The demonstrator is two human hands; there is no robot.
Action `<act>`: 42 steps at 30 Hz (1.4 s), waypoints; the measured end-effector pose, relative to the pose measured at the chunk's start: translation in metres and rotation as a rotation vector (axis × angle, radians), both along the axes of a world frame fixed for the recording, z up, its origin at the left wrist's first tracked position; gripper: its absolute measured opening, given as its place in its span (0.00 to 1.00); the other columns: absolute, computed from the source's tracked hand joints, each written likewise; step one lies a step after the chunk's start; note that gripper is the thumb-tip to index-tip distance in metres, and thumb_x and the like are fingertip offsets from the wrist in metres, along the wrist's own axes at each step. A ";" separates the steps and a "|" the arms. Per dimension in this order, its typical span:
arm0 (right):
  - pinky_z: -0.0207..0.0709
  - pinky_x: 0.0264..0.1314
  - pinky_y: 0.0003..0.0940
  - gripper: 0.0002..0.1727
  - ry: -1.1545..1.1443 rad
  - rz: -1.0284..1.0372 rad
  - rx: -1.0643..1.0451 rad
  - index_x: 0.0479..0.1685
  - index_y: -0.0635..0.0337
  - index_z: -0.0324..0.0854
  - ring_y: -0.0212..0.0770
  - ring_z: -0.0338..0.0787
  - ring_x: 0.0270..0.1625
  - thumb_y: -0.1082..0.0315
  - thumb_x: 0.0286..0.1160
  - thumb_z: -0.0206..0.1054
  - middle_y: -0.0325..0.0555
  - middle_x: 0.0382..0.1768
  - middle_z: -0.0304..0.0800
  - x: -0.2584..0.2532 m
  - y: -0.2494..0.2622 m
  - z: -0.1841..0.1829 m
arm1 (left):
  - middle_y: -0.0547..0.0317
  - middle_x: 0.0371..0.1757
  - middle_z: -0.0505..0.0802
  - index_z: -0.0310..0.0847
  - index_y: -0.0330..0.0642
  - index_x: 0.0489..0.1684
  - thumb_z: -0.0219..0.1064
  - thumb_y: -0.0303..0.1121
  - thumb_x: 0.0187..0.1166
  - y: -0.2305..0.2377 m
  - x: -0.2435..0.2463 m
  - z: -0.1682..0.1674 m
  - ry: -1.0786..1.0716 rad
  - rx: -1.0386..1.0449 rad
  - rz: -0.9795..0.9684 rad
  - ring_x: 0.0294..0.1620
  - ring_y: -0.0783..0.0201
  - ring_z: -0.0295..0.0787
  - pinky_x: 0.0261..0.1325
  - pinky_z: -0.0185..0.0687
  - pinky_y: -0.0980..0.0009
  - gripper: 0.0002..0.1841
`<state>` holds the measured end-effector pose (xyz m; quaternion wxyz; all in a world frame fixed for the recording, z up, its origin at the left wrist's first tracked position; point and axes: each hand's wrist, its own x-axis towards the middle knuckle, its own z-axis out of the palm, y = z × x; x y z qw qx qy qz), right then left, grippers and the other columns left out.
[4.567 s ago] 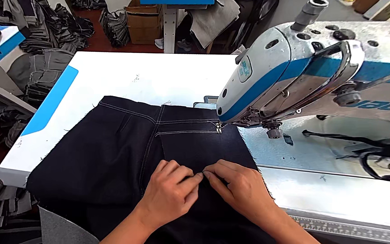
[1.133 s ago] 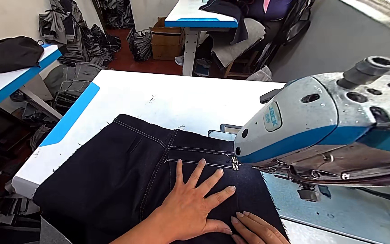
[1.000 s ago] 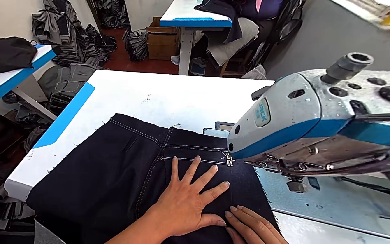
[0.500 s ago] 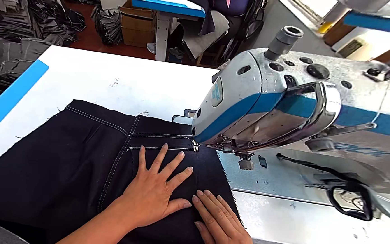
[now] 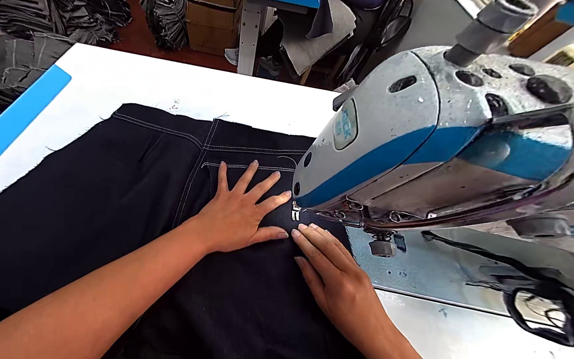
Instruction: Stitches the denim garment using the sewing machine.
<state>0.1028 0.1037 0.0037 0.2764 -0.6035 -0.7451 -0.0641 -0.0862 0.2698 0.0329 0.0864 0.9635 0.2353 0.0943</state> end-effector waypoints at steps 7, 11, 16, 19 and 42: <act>0.74 0.81 0.37 0.21 -0.007 0.001 -0.013 0.68 0.57 0.88 0.44 0.83 0.78 0.60 0.88 0.56 0.45 0.72 0.88 0.002 -0.006 -0.001 | 0.51 0.93 0.63 0.65 0.82 0.86 0.41 0.73 0.81 0.006 0.001 0.002 0.023 -0.020 -0.020 0.94 0.29 0.39 0.74 0.24 0.11 0.34; 0.76 0.79 0.35 0.21 -0.013 -0.006 -0.019 0.68 0.57 0.88 0.43 0.84 0.78 0.60 0.88 0.56 0.45 0.72 0.88 0.005 -0.003 0.001 | 0.52 0.94 0.62 0.63 0.81 0.88 0.41 0.72 0.81 0.010 0.004 0.003 0.026 -0.016 -0.021 0.94 0.28 0.39 0.74 0.23 0.11 0.34; 0.76 0.78 0.33 0.21 -0.016 -0.021 -0.022 0.69 0.57 0.87 0.42 0.84 0.77 0.60 0.88 0.56 0.45 0.70 0.90 0.007 -0.002 0.003 | 0.53 0.95 0.60 0.63 0.81 0.88 0.40 0.73 0.81 0.015 0.007 0.005 0.055 -0.029 0.008 0.95 0.30 0.36 0.75 0.21 0.12 0.34; 0.77 0.78 0.32 0.21 -0.012 -0.029 -0.021 0.68 0.57 0.88 0.42 0.84 0.77 0.61 0.87 0.56 0.46 0.69 0.90 0.009 -0.002 0.003 | 0.54 0.94 0.62 0.64 0.81 0.87 0.40 0.74 0.81 0.019 0.010 0.004 0.052 -0.011 0.008 0.95 0.30 0.38 0.74 0.23 0.11 0.35; 0.88 0.59 0.25 0.24 0.543 -0.103 0.011 0.39 0.60 0.89 0.25 0.95 0.53 0.64 0.87 0.44 0.36 0.41 0.97 0.034 0.010 0.023 | 0.53 0.93 0.64 0.68 0.77 0.86 0.41 0.72 0.82 0.023 0.011 0.005 0.033 0.014 0.005 0.94 0.30 0.41 0.74 0.25 0.11 0.35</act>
